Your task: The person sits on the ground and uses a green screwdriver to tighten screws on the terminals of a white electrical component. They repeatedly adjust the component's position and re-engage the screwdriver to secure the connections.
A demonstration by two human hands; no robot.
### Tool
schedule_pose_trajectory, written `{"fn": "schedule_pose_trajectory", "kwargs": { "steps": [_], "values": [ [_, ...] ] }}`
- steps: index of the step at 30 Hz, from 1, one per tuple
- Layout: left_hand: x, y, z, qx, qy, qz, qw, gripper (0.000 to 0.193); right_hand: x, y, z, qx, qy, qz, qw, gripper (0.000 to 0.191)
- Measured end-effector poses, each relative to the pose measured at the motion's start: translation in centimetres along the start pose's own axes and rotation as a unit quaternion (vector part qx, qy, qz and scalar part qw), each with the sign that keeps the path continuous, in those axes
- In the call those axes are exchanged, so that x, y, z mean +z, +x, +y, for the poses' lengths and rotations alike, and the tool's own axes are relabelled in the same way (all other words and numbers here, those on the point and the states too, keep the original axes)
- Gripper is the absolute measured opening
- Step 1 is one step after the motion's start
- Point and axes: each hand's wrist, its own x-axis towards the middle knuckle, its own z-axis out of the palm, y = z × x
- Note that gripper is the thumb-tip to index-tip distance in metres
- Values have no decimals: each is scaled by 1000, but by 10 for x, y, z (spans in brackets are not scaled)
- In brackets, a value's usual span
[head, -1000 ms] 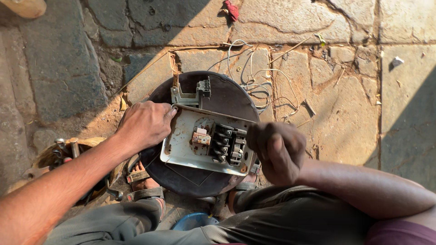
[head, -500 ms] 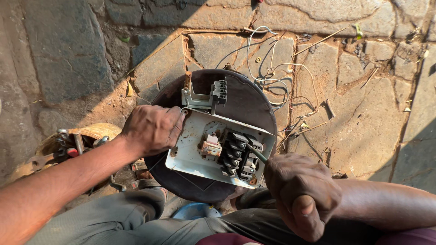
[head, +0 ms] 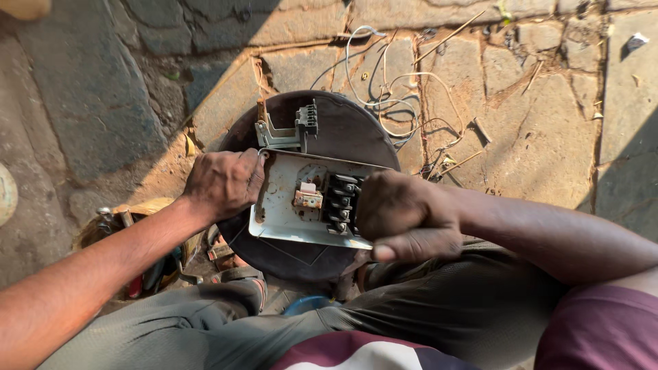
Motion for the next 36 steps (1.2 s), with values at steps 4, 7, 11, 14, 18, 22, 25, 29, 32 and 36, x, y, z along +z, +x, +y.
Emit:
{"fn": "schedule_pose_trajectory", "kwargs": {
  "steps": [4, 7, 11, 14, 18, 22, 25, 29, 32, 36],
  "values": [
    [8, -2, -1, -14, -13, 9, 1000, 35, 24, -12, 2, 25, -95, 67, 993, 44],
    [12, -5, -5, -14, 21, 8, 1000, 35, 46, -22, 1, 22, -172, 151, 973, 42],
    [14, -4, -6, -30, 17, 8, 999, 36, 58, -33, 2, 31, -180, 266, 946, 45],
    [12, -3, -7, -17, 23, 18, 999, 37, 56, -36, 8, 16, -156, 337, 928, 48],
    [11, -4, -7, 38, 29, 81, 996, 32, 54, -38, 9, 11, -107, 374, 921, 48],
    [8, -3, -3, 6, 9, 38, 999, 28, 49, -33, 9, 13, -101, 383, 918, 49],
    [2, -3, 2, -11, 0, 37, 999, 28, 48, -34, 10, 15, -111, 381, 918, 48],
    [-3, 0, 7, -48, 7, 12, 999, 27, 49, -40, 16, 21, -88, 392, 916, 47],
    [-4, 1, 7, -37, 4, 23, 999, 31, 49, -35, 24, -26, -22, 436, 899, 44],
    [-4, 0, 7, -37, 4, 24, 999, 30, 53, -21, 8, -11, -81, 351, 933, 40]
  ]
}}
